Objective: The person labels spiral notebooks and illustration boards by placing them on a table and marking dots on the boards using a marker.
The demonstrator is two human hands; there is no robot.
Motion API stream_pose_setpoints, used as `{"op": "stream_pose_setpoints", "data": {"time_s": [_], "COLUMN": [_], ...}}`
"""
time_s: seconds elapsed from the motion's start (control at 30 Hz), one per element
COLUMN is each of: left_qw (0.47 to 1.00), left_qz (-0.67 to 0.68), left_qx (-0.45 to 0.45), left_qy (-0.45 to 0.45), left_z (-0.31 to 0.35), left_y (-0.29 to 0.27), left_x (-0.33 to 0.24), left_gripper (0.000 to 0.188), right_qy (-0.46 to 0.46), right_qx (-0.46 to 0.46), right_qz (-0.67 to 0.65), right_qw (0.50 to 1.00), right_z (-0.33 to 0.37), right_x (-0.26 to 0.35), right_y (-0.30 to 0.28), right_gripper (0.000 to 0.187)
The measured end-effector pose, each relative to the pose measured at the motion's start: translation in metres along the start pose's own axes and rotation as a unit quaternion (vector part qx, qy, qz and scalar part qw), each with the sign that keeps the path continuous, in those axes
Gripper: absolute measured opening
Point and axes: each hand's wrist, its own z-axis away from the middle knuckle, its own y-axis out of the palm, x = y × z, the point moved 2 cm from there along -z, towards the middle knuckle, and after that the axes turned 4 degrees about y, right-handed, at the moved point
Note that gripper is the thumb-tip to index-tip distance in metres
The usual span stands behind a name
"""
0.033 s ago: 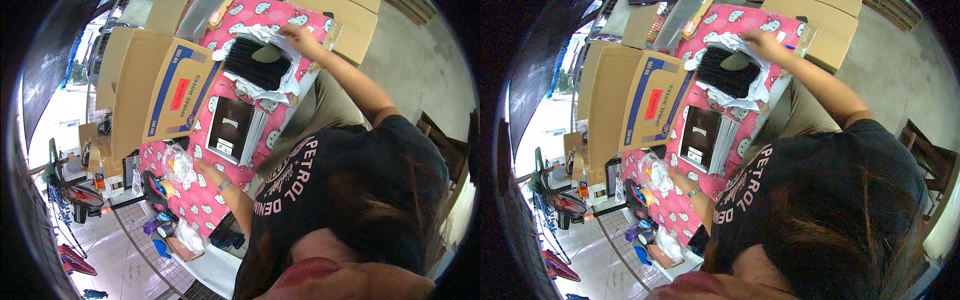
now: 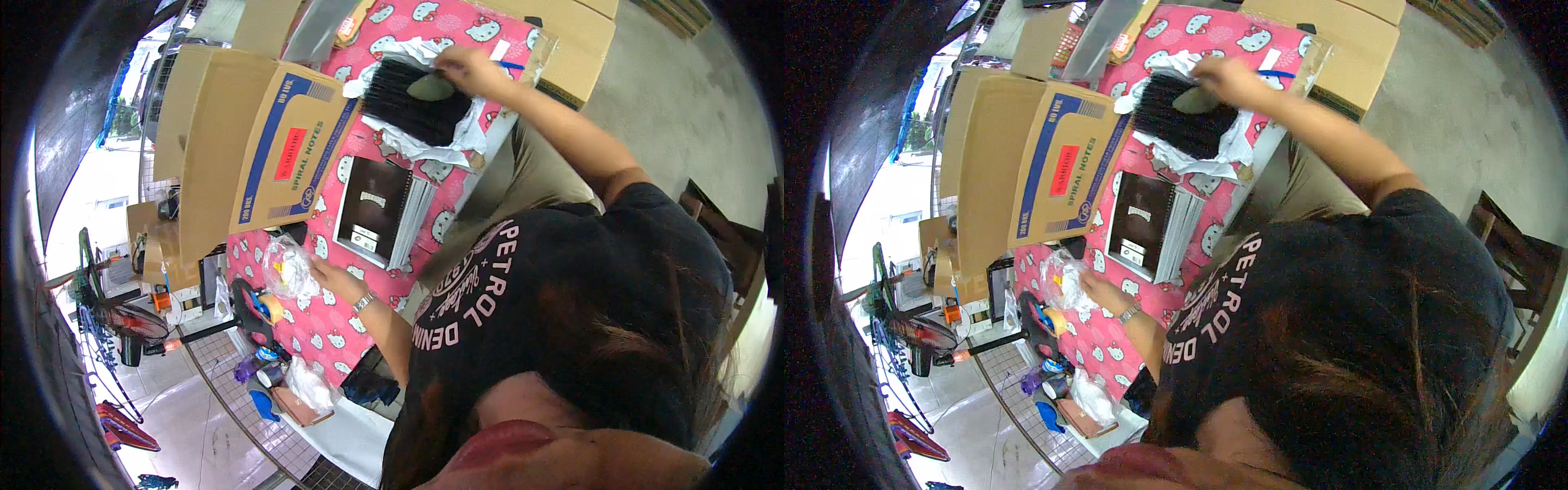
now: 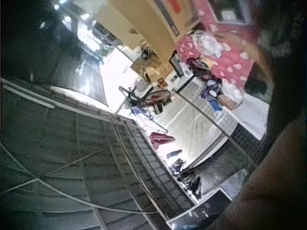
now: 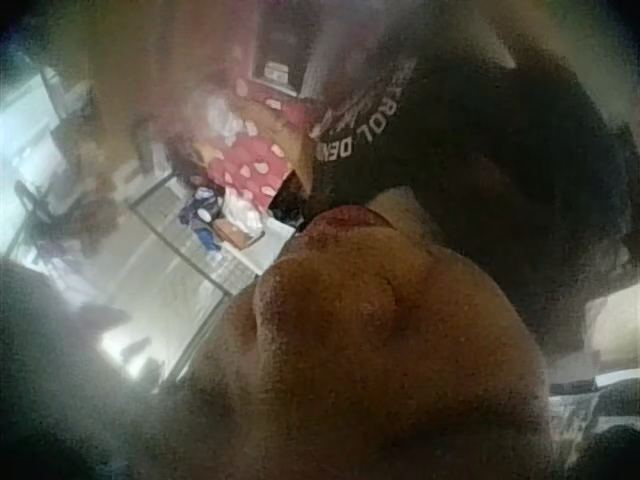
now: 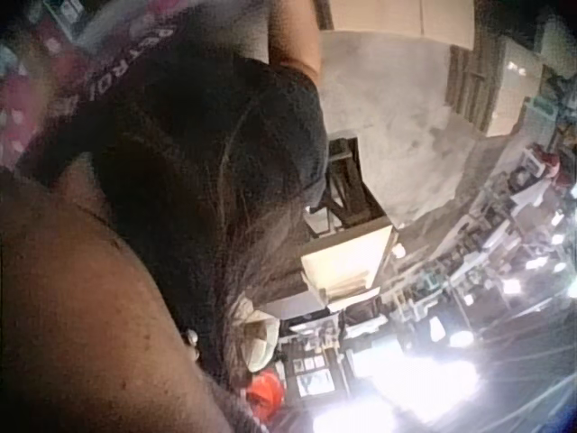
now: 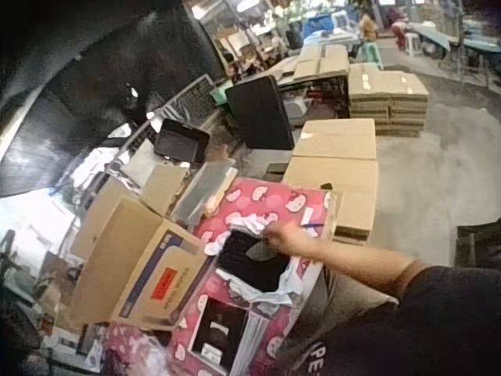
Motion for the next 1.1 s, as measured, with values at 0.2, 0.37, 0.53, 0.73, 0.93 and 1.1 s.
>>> {"op": "stream_pose_setpoints", "data": {"time_s": [0.2,0.37,0.53,0.73,0.93,1.1], "left_qw": [0.815,0.781,0.772,0.758,0.772,0.765], "left_qz": [-0.282,-0.421,-0.403,-0.379,-0.412,-0.427], "left_qx": [0.279,0.339,0.327,0.351,0.369,0.256], "left_qy": [0.422,0.314,0.366,0.399,0.314,0.408], "left_z": [0.067,0.092,0.098,0.089,0.053,0.028], "left_y": [0.112,0.112,0.125,0.113,0.095,0.094], "left_x": [-0.128,-0.095,-0.101,-0.090,-0.135,-0.172], "left_gripper": [0.046,0.051,0.049,0.043,0.020,0.019], "right_qy": [0.075,0.004,0.236,0.210,0.057,0.072], "right_qx": [0.271,0.221,-0.157,-0.076,-0.039,0.120], "right_qz": [0.328,0.195,-0.003,0.376,0.216,0.344], "right_qw": [0.902,0.956,0.959,0.899,0.974,0.928], "right_z": [-0.021,-0.029,-0.070,-0.018,-0.043,-0.038], "right_x": [0.008,0.019,-0.132,-0.171,0.009,-0.008], "right_y": [0.026,0.007,-0.069,-0.078,0.009,0.080], "right_gripper": [0.054,0.064,0.049,0.032,0.028,0.024]}}
